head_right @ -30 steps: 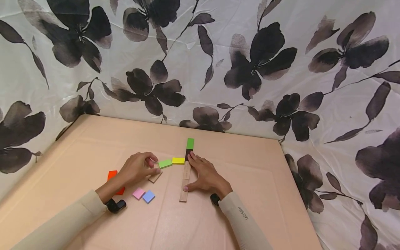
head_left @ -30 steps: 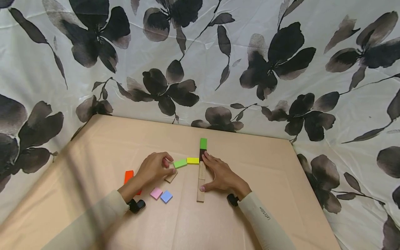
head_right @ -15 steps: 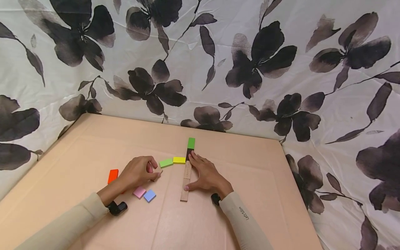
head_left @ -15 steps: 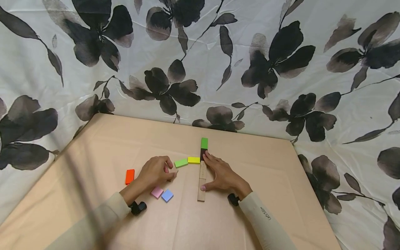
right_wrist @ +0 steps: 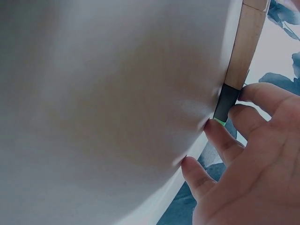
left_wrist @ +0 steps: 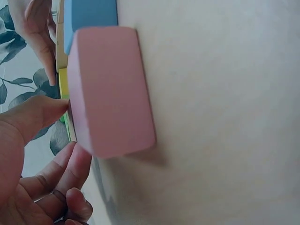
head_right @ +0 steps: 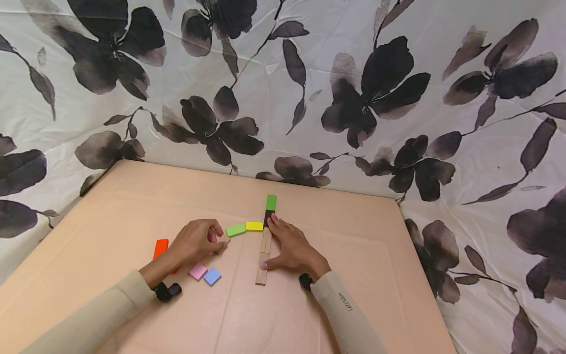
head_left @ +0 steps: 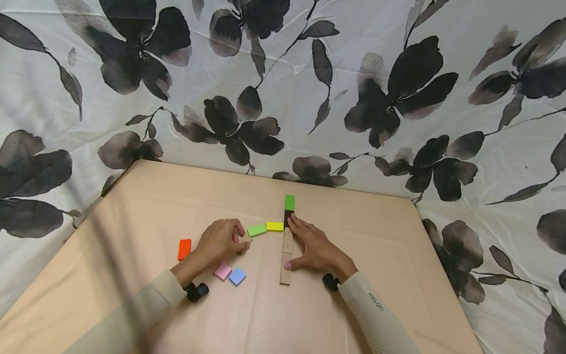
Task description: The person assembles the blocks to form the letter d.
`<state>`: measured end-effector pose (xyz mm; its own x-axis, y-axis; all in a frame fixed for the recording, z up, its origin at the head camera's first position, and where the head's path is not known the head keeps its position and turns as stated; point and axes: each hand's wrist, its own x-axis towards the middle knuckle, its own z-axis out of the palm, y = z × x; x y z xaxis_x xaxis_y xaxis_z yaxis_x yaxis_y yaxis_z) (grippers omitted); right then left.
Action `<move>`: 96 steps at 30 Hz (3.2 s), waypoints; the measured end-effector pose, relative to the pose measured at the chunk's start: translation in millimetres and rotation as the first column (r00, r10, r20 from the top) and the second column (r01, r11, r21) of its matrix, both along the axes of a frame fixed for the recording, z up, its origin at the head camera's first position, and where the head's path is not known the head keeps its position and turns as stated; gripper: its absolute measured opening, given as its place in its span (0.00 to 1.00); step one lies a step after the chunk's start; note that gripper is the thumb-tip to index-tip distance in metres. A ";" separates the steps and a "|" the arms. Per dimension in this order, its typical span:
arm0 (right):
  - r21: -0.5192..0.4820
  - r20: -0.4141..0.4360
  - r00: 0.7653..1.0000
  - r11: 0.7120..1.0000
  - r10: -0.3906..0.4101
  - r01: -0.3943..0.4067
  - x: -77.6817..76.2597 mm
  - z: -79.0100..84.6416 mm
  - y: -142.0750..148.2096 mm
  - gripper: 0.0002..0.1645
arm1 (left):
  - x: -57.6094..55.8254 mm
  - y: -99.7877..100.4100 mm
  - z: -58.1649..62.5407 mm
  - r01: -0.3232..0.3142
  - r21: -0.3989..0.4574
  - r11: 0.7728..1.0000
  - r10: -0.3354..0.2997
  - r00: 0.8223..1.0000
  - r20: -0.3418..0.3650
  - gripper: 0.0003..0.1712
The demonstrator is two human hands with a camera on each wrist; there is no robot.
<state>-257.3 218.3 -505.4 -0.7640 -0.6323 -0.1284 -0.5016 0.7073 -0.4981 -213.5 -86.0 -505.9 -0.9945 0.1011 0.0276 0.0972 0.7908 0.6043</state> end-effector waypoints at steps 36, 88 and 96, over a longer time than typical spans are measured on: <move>-0.006 0.013 1.000 1.000 0.015 -0.015 12.8 -0.3 7.8 0.78 | 45.6 -76.3 29.4 -0.061 -0.060 0.996 0.060 0.998 -0.030 0.16; -0.034 0.004 1.000 0.999 0.024 -0.024 13.2 -2.2 9.2 0.77 | 82.4 2.7 -11.4 0.024 -0.060 0.998 -0.030 0.994 -0.108 0.21; -0.033 0.009 1.000 0.999 0.026 -0.025 11.2 -2.4 7.6 0.77 | 83.9 -3.3 -3.9 0.105 -0.058 0.993 -0.111 0.989 -0.100 0.23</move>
<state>-246.2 225.9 -507.9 -0.7465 -0.6554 -0.1150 -0.5141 0.6778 -0.5256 -129.6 -89.3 -509.8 -0.9698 0.2117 0.1213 0.2434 0.8025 0.5448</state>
